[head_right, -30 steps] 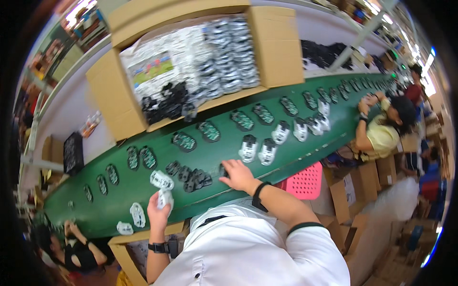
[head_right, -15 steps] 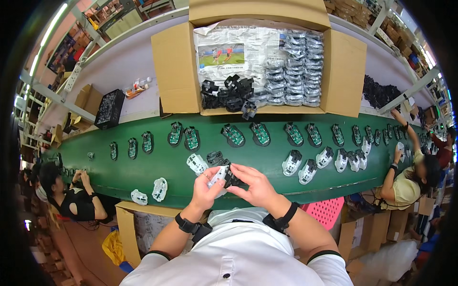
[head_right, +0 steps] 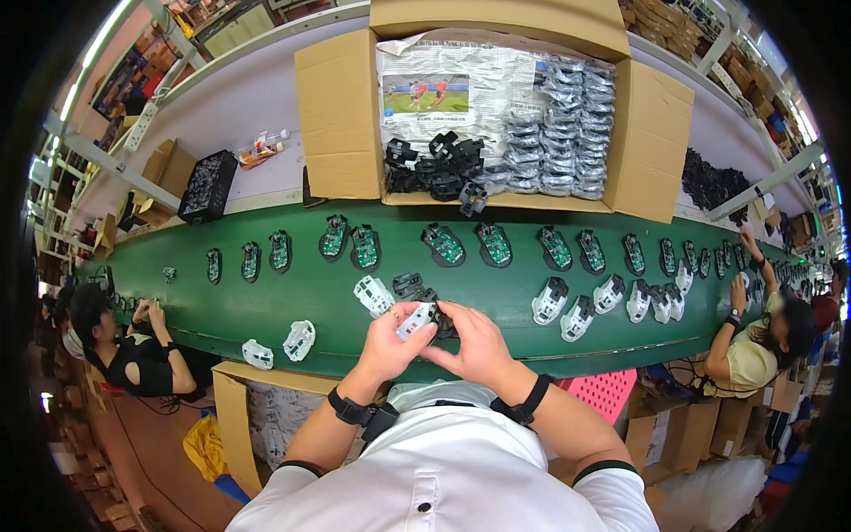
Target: The person assembles small electronic devices by hand at a factory workstation. They repeatedly pick white plastic housings and black internal components, fit them together, and place the assembled units on a green conveyor belt. The person also retrieves additional white housings from a cardboard box and places them on the belt for further assembly.
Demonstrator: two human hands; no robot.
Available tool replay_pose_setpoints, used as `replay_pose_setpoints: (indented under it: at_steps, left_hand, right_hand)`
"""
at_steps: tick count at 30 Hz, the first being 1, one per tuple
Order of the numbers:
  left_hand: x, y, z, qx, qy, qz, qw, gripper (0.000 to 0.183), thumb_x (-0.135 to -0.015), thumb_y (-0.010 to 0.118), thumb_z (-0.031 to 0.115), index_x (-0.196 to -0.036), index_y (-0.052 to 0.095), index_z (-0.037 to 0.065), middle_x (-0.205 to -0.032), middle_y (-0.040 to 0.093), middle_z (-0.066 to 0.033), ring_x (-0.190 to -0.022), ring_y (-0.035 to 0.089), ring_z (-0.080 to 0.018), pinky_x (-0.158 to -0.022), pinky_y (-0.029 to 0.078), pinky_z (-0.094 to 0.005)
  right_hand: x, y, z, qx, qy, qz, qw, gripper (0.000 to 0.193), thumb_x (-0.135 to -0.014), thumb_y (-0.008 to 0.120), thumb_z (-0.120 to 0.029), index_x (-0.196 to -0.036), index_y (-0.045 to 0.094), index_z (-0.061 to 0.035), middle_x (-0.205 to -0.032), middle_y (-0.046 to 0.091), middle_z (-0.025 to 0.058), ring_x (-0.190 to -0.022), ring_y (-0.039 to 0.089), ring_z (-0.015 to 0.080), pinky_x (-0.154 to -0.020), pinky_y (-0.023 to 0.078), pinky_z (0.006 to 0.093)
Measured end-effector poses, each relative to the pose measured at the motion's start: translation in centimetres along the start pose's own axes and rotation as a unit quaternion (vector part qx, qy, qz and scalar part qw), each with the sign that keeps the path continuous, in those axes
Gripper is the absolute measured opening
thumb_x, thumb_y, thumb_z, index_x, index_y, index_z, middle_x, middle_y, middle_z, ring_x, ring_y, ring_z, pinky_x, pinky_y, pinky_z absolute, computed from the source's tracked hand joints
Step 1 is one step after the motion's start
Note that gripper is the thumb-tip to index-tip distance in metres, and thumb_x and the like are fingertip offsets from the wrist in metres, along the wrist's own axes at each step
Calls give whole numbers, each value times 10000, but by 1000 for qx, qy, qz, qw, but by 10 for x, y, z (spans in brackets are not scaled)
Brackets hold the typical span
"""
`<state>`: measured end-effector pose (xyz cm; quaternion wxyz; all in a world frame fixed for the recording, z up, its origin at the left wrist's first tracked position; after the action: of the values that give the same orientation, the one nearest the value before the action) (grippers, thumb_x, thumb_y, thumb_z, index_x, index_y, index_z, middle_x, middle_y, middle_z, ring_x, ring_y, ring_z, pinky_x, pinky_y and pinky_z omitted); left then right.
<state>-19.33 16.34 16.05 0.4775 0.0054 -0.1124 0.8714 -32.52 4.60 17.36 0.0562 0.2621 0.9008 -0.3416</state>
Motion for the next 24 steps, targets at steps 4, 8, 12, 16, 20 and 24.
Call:
replay_pose_setpoints:
  at_steps: [4, 8, 12, 16, 20, 24]
  left_hand:
    - [0, 6, -11, 91, -48, -4, 995, 424, -874, 761, 149, -1208, 602, -57, -1038, 706, -81, -884, 640, -90, -758, 544, -256]
    - [0, 5, -3, 17, -25, 4, 1000, 472, -849, 792, 180, -1210, 603, -58, -1019, 711, -81, -872, 646, -91, -770, 547, -260]
    - [1, 4, 5, -25, 2, -38, 999, 532, -782, 844, 291, -1164, 647, -22, -969, 733, -107, -849, 687, -143, -773, 555, -299]
    - [-1, 6, 19, -56, 6, -38, 998, 529, -747, 865, 354, -1104, 679, 13, -939, 743, -115, -811, 717, -184, -754, 565, -317]
    - [-9, 5, 14, -2, -28, -30, 999, 414, -803, 827, 233, -1108, 683, -7, -928, 733, -79, -806, 671, -129, -736, 550, -289]
    - [-28, -6, -8, -54, 111, -11, 992, 255, -906, 709, 122, -1121, 682, -11, -970, 713, -44, -881, 641, -96, -797, 528, -273]
  right_hand:
    - [4, 0, 3, 3, -50, 17, 999, 659, -768, 830, -286, -1284, 571, 30, -1226, 640, 229, -1106, 639, 386, -945, 518, 435]
    - [5, 1, 8, -13, -43, -31, 999, 660, -810, 808, -210, -1353, 524, 36, -1262, 625, 234, -1168, 628, 355, -992, 506, 422]
    - [10, 21, 20, -505, 209, -7, 837, 578, -831, 785, -63, -1335, 519, 36, -1228, 639, 181, -1140, 639, 230, -985, 520, 376]
    - [12, 20, 33, -449, 256, -118, 848, 509, -816, 794, -20, -1252, 538, 39, -1141, 646, 95, -1051, 631, 143, -922, 545, 330]
    - [1, 11, 19, -322, 274, -101, 901, 458, -820, 801, -54, -1202, 568, 43, -1078, 664, 67, -938, 654, 135, -863, 568, 323]
    - [-11, 2, -1, -93, 134, -13, 986, 438, -861, 772, -87, -1237, 585, 36, -1083, 694, 85, -907, 675, 127, -824, 577, 318]
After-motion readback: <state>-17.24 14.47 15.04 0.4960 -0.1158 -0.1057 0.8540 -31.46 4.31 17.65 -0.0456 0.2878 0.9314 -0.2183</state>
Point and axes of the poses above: each hand's wrist, its own x-axis away from the middle knuckle, its own y-axis out of the palm, z = x × y, the point moved 3 cm from there along -x, towards the middle knuckle
